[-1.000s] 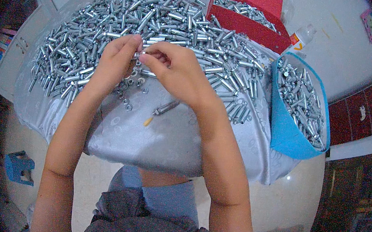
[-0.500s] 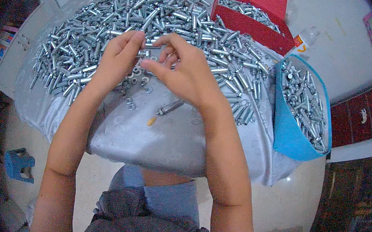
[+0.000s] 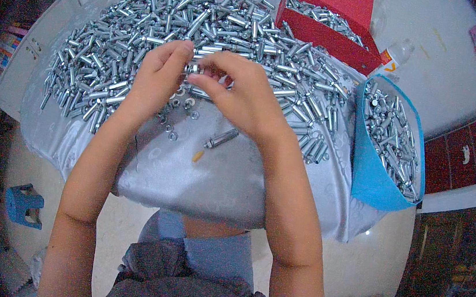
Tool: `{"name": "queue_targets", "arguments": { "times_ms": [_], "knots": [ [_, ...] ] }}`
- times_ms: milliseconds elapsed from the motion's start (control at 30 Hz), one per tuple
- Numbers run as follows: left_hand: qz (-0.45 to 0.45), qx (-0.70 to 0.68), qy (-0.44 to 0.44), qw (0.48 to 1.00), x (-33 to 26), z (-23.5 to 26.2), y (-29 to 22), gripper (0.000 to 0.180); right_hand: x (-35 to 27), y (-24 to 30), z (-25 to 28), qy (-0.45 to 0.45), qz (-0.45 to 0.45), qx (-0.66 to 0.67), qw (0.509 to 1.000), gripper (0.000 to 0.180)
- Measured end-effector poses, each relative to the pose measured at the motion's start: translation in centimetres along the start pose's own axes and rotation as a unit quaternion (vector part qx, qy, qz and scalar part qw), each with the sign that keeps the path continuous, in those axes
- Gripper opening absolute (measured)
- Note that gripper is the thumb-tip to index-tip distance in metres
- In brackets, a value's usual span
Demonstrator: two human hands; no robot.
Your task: The person sits at a table covered with a large pile of metal bolts and washers. They repeatedly pick up a bolt and a washer, thread the washer onto the bolt, and place the assembled unit back onto the table. The person continues this repetitive assembly process throughout the video.
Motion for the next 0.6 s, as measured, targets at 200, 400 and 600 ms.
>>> {"name": "queue_targets", "arguments": {
  "times_ms": [200, 400, 600],
  "knots": [
    [0.005, -0.004, 0.000, 1.000, 0.11, 0.08, -0.39, 0.036, 0.15, 0.41, 0.02, -0.054, 0.037, -0.016, 0.998, 0.023],
    [0.008, 0.019, 0.016, 1.000, 0.00, -0.03, 0.08, 0.035, -0.24, -0.52, -0.04, 0.006, -0.114, -0.010, 0.993, 0.023],
    [0.013, 0.030, 0.039, 0.999, 0.29, 0.09, 0.57, 0.031, -0.08, -0.36, -0.57, 0.010, -0.051, 0.044, 0.998, 0.030]
  ]
}}
Point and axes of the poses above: each hand's wrist, its own x-axis towards the middle knuckle, its own z-axis out of the back of the hand, y = z × x, the point moved 3 cm from there along x, towards the middle knuckle, and after that the axes turned 3 degrees about x, right-handed, at the moved point
